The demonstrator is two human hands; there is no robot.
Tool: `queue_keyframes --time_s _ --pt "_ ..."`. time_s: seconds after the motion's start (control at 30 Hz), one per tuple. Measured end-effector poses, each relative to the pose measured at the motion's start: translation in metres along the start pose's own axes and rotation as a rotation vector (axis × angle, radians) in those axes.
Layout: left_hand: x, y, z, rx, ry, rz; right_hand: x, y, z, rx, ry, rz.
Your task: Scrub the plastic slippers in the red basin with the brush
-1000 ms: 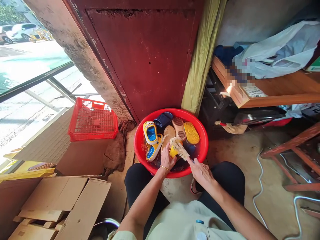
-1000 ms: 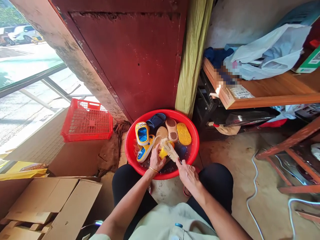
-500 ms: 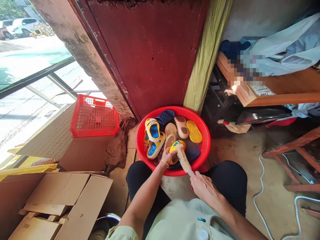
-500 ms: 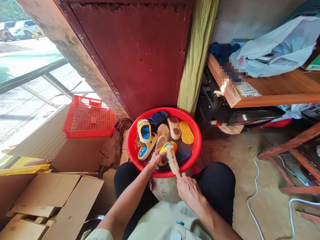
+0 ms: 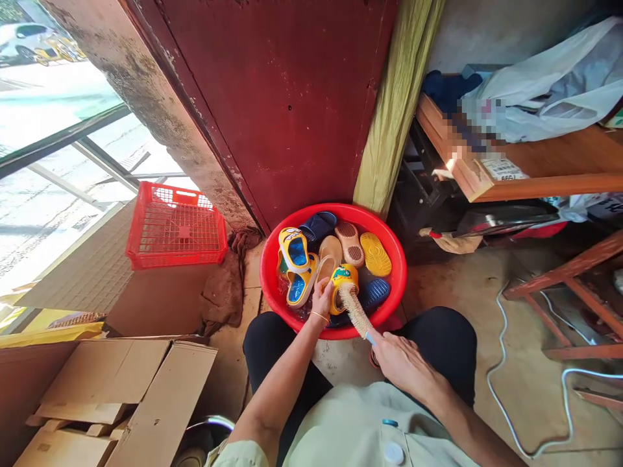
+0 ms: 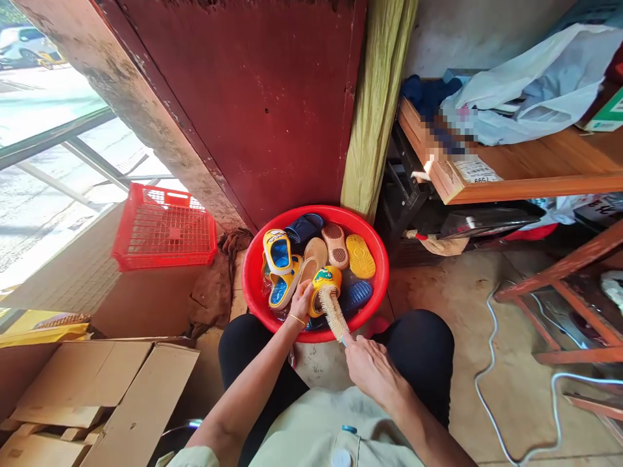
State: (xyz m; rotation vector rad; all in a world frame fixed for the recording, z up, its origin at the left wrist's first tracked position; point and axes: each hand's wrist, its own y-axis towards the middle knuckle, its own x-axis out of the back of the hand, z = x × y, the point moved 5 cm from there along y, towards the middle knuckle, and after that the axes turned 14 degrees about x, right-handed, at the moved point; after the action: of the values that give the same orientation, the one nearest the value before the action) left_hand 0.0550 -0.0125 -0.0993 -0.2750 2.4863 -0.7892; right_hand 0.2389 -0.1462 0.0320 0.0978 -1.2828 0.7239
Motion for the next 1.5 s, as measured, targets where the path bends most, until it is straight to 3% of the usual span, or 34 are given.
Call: queue_keyframes --time_s 0.13,0.23,0.37,0.5,0.6,0.7,0.9,1.0,1.1,1.23,1.33,1.4,1.5 --pt "-0.001 0.002 0.005 0.023 0.020 -0.020 -0.007 -0.002 0.015 0.050 0.009 0.049" --pt "-0.010 0.001 0.012 0.109 0.043 0.095 0.000 0.009 0.013 0.035 0.017 0.089" --pt "-0.018 -0.002 0.014 0.079 0.073 0.184 0.012 0.052 0.001 -0.086 0.046 0.102" --pt "-0.016 -0.001 0.011 -0.001 0.125 0.150 0.022 0.103 -0.007 -0.171 0.175 0.068" --pt "-0.013 -0.001 0.010 -0.003 0.168 0.107 0.030 0.122 -0.009 -0.144 0.211 0.082" --pt "-0.013 -0.003 0.011 0.036 0.161 0.100 0.035 0.114 -0.008 -0.097 0.230 0.110" --pt "-0.015 -0.006 0.018 0.075 0.065 0.119 0.039 0.057 -0.007 0.109 0.256 0.189" --pt "-0.015 -0.003 0.021 0.096 0.071 0.121 0.038 0.042 -0.017 0.105 0.226 0.213" --pt "-0.017 0.000 0.022 0.114 0.049 0.155 0.033 0.054 -0.023 0.061 0.177 0.216" --pt "-0.020 0.002 0.024 0.117 0.026 0.214 0.026 0.100 -0.023 -0.080 0.118 0.172" --pt "-0.018 0.006 0.022 0.085 0.048 0.184 0.026 0.129 -0.019 -0.118 0.116 0.141" --pt "-0.015 0.008 0.021 0.086 0.048 0.157 0.030 0.136 -0.016 -0.091 0.128 0.140" --pt "-0.014 0.009 0.021 0.109 0.022 0.160 0.038 0.121 -0.014 -0.010 0.149 0.161"
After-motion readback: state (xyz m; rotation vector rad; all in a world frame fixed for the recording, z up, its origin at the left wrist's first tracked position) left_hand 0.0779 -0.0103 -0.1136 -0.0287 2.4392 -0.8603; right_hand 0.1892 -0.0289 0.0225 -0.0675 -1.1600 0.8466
